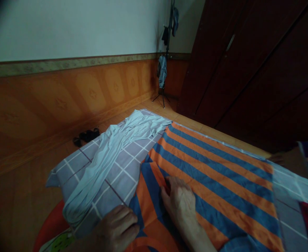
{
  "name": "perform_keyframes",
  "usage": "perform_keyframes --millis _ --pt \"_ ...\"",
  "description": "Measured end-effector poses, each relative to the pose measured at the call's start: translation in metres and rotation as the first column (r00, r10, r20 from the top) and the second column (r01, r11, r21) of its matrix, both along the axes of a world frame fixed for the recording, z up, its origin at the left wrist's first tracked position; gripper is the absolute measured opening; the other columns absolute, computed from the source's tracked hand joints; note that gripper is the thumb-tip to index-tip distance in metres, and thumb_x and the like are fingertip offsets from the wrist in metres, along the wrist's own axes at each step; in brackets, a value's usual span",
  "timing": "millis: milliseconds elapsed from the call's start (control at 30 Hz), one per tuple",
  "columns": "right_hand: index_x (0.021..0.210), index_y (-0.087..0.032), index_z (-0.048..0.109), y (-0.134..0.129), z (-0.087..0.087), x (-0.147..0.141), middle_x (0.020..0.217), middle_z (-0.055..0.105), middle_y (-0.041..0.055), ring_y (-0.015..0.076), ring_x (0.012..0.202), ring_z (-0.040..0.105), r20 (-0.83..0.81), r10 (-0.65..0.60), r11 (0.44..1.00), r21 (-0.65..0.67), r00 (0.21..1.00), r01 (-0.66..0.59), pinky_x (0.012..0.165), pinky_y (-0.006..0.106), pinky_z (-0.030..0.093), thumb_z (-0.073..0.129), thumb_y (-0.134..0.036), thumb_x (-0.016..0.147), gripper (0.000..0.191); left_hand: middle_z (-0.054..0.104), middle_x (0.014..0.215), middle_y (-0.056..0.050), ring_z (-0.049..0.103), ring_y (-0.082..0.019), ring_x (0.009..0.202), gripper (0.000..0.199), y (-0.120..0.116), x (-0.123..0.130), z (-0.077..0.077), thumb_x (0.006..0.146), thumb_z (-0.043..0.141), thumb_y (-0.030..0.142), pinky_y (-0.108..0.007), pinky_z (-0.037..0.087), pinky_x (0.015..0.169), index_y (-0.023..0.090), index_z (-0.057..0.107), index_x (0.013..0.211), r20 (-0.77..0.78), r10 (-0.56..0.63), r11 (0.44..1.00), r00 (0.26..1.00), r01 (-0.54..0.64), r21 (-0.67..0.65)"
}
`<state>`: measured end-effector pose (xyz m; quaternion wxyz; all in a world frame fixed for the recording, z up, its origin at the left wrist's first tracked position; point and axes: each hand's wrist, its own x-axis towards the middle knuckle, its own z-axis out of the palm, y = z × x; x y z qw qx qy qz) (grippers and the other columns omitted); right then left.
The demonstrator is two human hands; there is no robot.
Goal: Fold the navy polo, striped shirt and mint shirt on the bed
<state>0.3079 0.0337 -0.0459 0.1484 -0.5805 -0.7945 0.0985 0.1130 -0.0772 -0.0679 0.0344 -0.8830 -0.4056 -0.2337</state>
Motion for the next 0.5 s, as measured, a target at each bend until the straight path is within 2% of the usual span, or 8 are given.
perform_keyframes --millis 67,133,233,367,500 --pt "0.08 -0.019 0.062 0.0 0.004 0.0 0.075 0.065 0.0043 0.0215 0.073 0.062 0.061 -0.003 1.0 -0.029 0.998 0.005 0.068 0.03 0.044 0.054 -0.026 0.083 0.01 0.052 0.068 -0.002 0.048 -0.016 0.065 0.034 0.0 0.001 0.003 0.098 0.028 0.018 -0.028 0.034 0.059 0.016 0.054 0.075 0.014 0.029 1.0 0.999 -0.029 -0.007" --pt "0.07 -0.02 0.058 0.0 0.005 0.001 0.071 0.064 0.0035 0.0206 0.072 0.062 0.073 0.009 0.999 -0.034 0.997 -0.007 0.066 0.029 0.042 0.053 -0.026 0.084 0.016 0.052 0.069 -0.002 0.048 -0.016 0.066 0.034 0.0 0.002 0.006 0.098 0.029 0.019 -0.028 0.034 0.059 0.016 0.054 0.076 0.007 0.053 0.998 0.999 -0.053 -0.029" --pt "0.068 -0.021 0.056 -0.001 0.006 0.002 0.07 0.064 0.0023 0.0194 0.07 0.062 0.015 -0.021 0.998 -0.05 1.0 0.022 0.064 0.027 0.041 0.052 -0.027 0.085 0.018 0.052 0.069 -0.002 0.047 -0.016 0.065 0.029 0.0 0.002 0.009 0.097 0.036 0.022 -0.028 0.034 0.058 0.016 0.052 0.073 -0.036 0.062 0.997 0.997 -0.063 -0.044" --pt "0.074 -0.022 0.06 -0.001 0.006 0.004 0.07 0.067 0.0008 0.0203 0.068 0.065 -0.015 -0.126 0.983 -0.137 0.992 0.123 0.059 0.027 0.039 0.049 -0.029 0.086 0.018 0.051 0.069 -0.001 0.046 -0.016 0.065 0.021 -0.002 0.0 0.014 0.094 0.046 0.023 -0.027 0.033 0.058 0.017 0.052 0.075 -0.09 0.067 0.994 0.994 -0.074 -0.084" --pt "0.096 -0.022 0.064 -0.002 0.008 0.002 0.081 0.069 0.0028 0.0213 0.075 0.066 -0.015 -0.102 0.981 -0.168 0.995 0.098 0.063 0.028 0.041 0.048 -0.028 0.086 0.02 0.056 0.08 -0.003 0.05 -0.017 0.074 0.014 -0.005 -0.002 0.017 0.094 0.048 0.026 -0.027 0.038 0.065 0.017 0.055 0.085 -0.155 0.036 0.989 0.987 -0.057 -0.135"
